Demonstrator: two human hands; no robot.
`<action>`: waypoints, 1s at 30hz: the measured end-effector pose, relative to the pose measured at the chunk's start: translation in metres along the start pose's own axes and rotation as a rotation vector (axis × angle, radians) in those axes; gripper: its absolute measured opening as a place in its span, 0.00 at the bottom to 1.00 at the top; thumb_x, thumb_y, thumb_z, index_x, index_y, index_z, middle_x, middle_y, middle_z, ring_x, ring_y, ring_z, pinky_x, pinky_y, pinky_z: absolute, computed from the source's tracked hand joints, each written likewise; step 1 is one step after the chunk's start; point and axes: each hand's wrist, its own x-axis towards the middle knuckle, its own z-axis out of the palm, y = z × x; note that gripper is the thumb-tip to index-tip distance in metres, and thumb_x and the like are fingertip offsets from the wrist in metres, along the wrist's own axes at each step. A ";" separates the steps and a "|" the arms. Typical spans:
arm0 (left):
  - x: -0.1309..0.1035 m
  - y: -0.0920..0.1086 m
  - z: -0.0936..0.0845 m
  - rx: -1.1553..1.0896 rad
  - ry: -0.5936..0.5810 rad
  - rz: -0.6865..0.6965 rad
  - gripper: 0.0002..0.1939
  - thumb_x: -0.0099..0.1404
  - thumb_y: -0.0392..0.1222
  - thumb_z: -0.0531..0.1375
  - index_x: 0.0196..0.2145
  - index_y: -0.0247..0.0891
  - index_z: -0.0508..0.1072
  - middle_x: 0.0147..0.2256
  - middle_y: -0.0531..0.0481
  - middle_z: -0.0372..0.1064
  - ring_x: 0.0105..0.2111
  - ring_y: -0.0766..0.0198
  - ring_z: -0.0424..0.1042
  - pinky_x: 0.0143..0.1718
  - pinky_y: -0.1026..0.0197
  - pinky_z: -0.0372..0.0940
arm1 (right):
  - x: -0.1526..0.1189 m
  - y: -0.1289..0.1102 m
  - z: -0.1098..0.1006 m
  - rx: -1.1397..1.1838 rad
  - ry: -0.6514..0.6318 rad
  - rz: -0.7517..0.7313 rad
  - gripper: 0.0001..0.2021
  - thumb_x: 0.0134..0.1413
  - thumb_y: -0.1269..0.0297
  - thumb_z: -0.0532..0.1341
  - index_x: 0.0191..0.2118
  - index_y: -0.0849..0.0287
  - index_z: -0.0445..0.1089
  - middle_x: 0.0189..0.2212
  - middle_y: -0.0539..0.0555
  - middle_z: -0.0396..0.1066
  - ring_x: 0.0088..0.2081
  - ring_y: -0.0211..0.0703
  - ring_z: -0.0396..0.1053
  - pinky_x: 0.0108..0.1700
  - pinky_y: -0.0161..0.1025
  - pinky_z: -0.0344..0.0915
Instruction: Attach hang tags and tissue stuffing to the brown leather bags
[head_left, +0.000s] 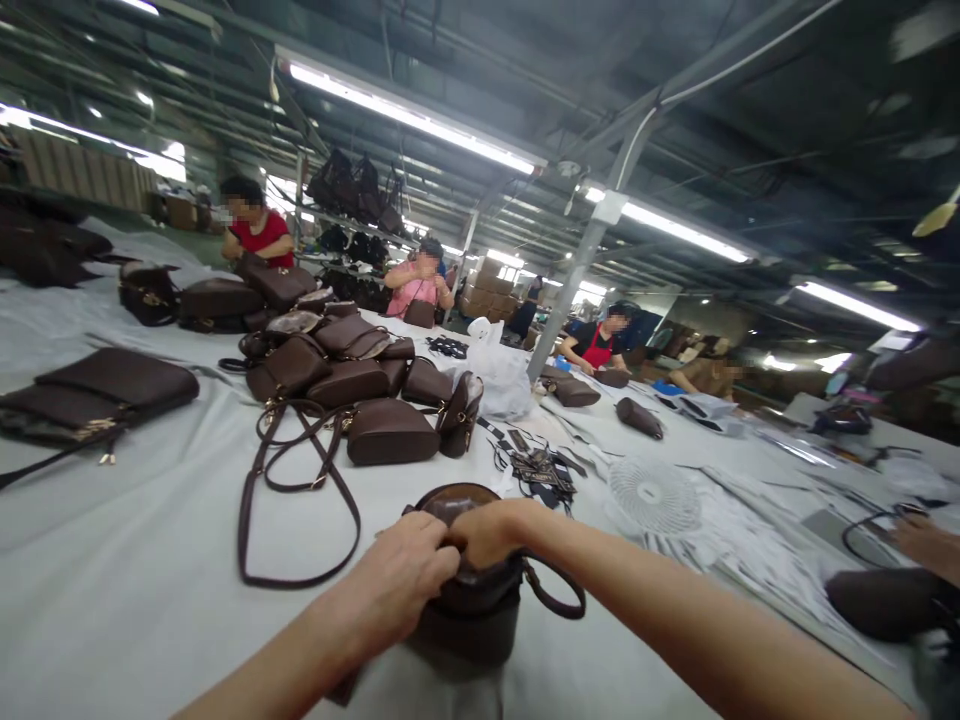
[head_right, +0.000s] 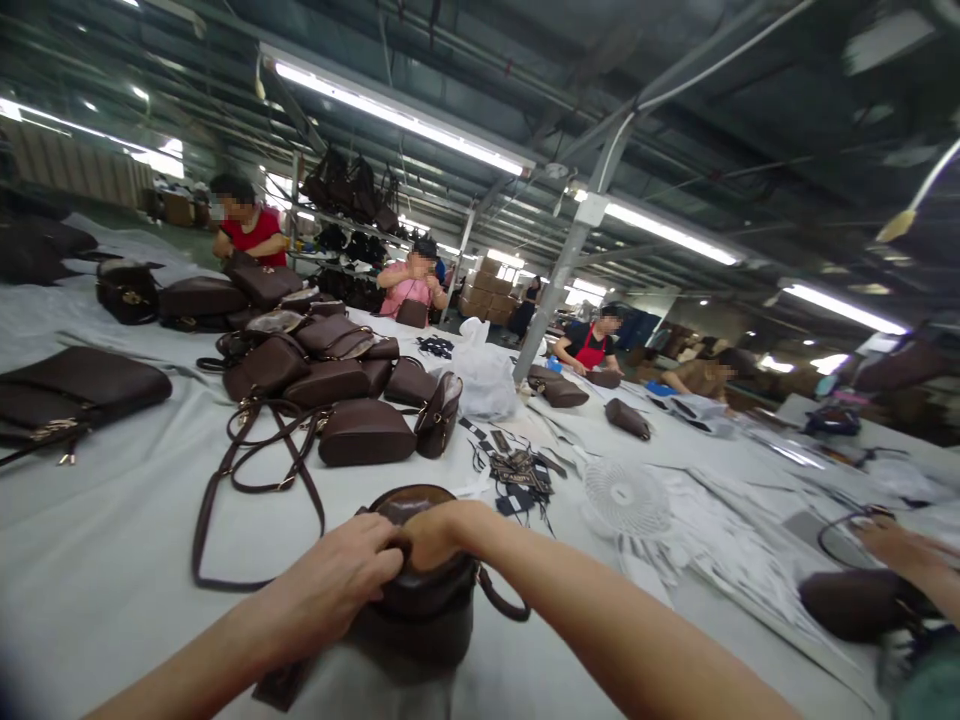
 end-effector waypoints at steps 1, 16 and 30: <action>0.002 -0.002 -0.001 0.002 -0.010 0.006 0.04 0.64 0.34 0.56 0.35 0.38 0.70 0.41 0.46 0.69 0.41 0.55 0.67 0.40 0.55 0.62 | -0.015 -0.001 -0.011 0.006 0.010 0.009 0.06 0.55 0.67 0.60 0.36 0.57 0.75 0.32 0.50 0.76 0.33 0.39 0.71 0.36 0.34 0.65; -0.003 0.008 0.031 0.012 0.343 -0.029 0.11 0.59 0.25 0.55 0.33 0.38 0.72 0.54 0.42 0.63 0.56 0.50 0.59 0.60 0.37 0.52 | -0.096 0.002 0.030 -0.061 0.558 0.313 0.09 0.59 0.60 0.58 0.38 0.59 0.72 0.36 0.56 0.74 0.37 0.44 0.70 0.35 0.35 0.57; -0.007 0.007 0.028 -0.230 0.360 -0.034 0.10 0.57 0.28 0.52 0.33 0.37 0.71 0.56 0.41 0.59 0.55 0.51 0.59 0.56 0.49 0.61 | 0.015 0.000 0.030 0.086 0.283 0.045 0.11 0.51 0.74 0.59 0.38 0.59 0.76 0.32 0.50 0.77 0.33 0.40 0.71 0.34 0.32 0.63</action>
